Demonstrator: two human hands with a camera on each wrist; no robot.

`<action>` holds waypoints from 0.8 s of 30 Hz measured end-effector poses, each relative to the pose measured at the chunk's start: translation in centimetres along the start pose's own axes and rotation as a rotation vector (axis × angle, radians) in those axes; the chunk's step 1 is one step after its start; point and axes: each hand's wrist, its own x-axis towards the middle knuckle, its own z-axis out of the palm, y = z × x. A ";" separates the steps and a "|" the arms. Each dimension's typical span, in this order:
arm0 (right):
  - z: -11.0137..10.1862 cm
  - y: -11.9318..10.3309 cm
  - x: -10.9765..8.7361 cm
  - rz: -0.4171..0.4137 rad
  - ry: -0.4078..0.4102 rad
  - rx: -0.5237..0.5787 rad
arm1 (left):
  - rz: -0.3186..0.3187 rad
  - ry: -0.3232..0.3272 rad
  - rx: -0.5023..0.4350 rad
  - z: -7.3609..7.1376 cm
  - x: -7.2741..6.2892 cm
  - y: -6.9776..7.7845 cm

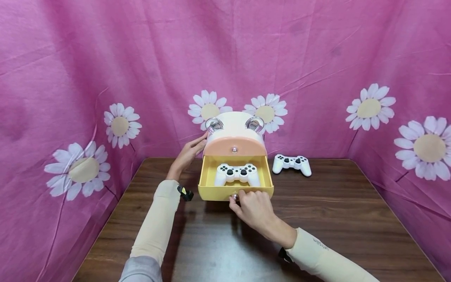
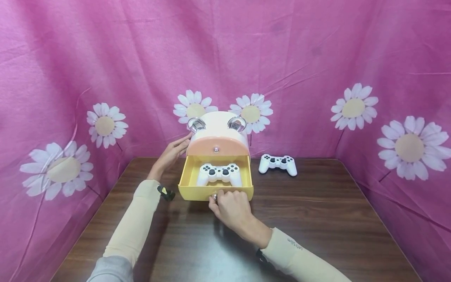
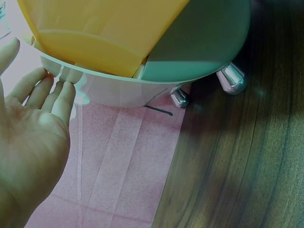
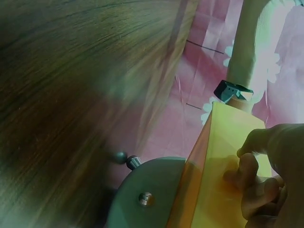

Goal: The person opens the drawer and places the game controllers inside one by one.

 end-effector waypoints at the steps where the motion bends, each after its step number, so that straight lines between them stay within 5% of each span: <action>1: -0.1 0.0 0.0 0.000 0.000 0.002 | 0.000 0.000 -0.001 0.0 0.0 0.0; 9: -0.3 0.1 0.4 0.004 -0.005 0.017 | -0.009 0.004 0.000 0.1 -0.1 0.1; 24: 0.6 0.7 2.4 0.087 -0.161 0.018 | -0.025 0.003 -0.024 0.1 -0.1 0.1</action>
